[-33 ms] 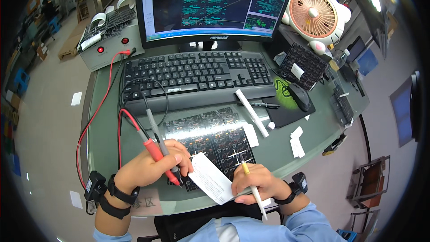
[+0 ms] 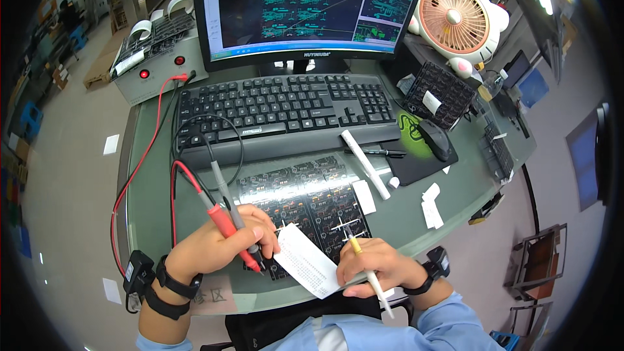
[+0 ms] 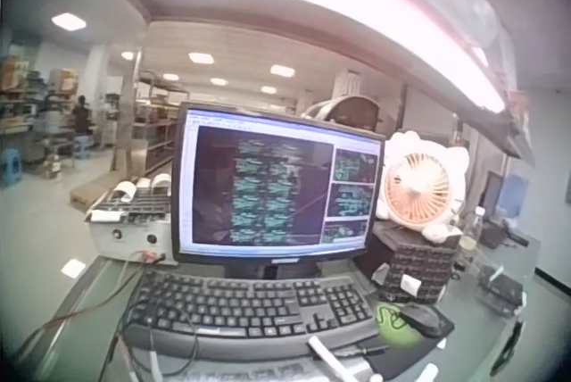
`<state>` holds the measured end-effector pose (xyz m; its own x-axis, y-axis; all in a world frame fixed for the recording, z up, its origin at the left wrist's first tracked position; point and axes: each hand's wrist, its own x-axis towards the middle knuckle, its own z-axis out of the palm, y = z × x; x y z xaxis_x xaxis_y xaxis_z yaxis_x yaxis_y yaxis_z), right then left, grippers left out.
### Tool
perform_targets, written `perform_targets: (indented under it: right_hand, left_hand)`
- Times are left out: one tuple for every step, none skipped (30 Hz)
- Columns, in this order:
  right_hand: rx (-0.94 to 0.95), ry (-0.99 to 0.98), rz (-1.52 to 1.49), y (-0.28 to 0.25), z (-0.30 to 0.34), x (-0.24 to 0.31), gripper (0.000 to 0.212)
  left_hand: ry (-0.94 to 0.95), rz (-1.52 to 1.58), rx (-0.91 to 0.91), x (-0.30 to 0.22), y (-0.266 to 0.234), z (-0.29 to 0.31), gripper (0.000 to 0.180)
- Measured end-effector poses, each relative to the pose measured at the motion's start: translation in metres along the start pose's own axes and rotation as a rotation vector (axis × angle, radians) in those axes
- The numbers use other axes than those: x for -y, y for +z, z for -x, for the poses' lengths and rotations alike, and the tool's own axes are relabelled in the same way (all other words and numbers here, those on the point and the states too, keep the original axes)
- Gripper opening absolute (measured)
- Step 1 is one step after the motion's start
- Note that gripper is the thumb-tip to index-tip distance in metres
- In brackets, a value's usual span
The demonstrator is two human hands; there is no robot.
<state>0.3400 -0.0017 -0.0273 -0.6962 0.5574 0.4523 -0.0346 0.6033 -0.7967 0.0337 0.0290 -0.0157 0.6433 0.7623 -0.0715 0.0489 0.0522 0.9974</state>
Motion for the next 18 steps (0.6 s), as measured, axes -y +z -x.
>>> perform_targets:
  right_hand:
    - [0.085,0.088,-0.088,-0.007,-0.003,0.005,0.020]
    - [0.168,0.177,-0.173,-0.016,-0.008,0.013,0.020]
    - [0.239,0.211,-0.173,-0.026,-0.016,0.017,0.022]
    - [0.243,0.123,-0.148,-0.032,-0.026,0.014,0.023]
    - [0.275,0.152,-0.157,-0.043,-0.032,0.016,0.022]
    - [0.310,0.178,-0.176,-0.052,-0.038,0.014,0.022]
    - [0.305,0.214,-0.190,-0.059,-0.046,0.011,0.021]
    - [0.263,0.235,-0.193,-0.064,-0.053,0.007,0.021]
    - [0.176,0.231,-0.190,-0.064,-0.055,-0.004,0.020]
    - [0.088,0.228,-0.187,-0.063,-0.055,-0.017,0.020]
    - [0.016,0.262,-0.159,-0.060,-0.054,-0.027,0.019]
    - [-0.058,0.297,-0.131,-0.056,-0.052,-0.033,0.019]
    - [-0.070,0.258,-0.059,-0.056,-0.051,-0.038,0.018]
    - [-0.071,0.262,-0.067,-0.054,-0.048,-0.040,0.018]
    - [-0.057,0.313,-0.096,-0.053,-0.045,-0.043,0.019]
    - [-0.044,0.365,-0.124,-0.052,-0.043,-0.045,0.019]
    - [-0.038,0.308,-0.075,-0.050,-0.045,-0.047,0.018]
    - [-0.041,0.277,-0.058,-0.048,-0.050,-0.046,0.017]
  left_hand:
    - [-0.005,-0.004,0.004,-0.001,0.000,0.001,0.036]
    - [0.040,-0.068,0.022,-0.002,-0.001,0.001,0.034]
    - [0.080,-0.131,0.035,0.000,-0.002,0.001,0.033]
    - [0.119,-0.194,0.046,0.002,-0.003,0.002,0.032]
    - [0.150,-0.214,0.077,0.003,-0.006,-0.001,0.032]
    - [0.145,-0.212,0.082,0.004,-0.006,-0.003,0.032]
    - [0.135,-0.224,0.084,0.004,-0.006,-0.003,0.032]
    - [0.129,-0.238,0.085,0.003,-0.005,-0.003,0.032]
    - [0.137,-0.228,0.081,0.002,-0.004,-0.005,0.032]
    - [0.135,-0.226,0.086,0.001,-0.005,-0.006,0.032]
    - [0.140,-0.219,0.089,0.000,-0.006,-0.005,0.032]
    - [0.146,-0.211,0.093,0.000,-0.009,-0.005,0.032]
    - [0.191,-0.231,0.091,0.003,-0.014,-0.007,0.032]
    - [0.182,-0.228,0.090,0.002,-0.012,-0.006,0.032]
    - [0.228,-0.203,-0.027,-0.001,-0.007,-0.006,0.033]
    - [0.273,-0.177,-0.144,-0.003,-0.002,-0.007,0.036]
    - [0.260,-0.169,-0.138,-0.002,0.001,-0.009,0.050]
    - [0.254,-0.167,-0.137,-0.003,0.002,-0.010,0.050]
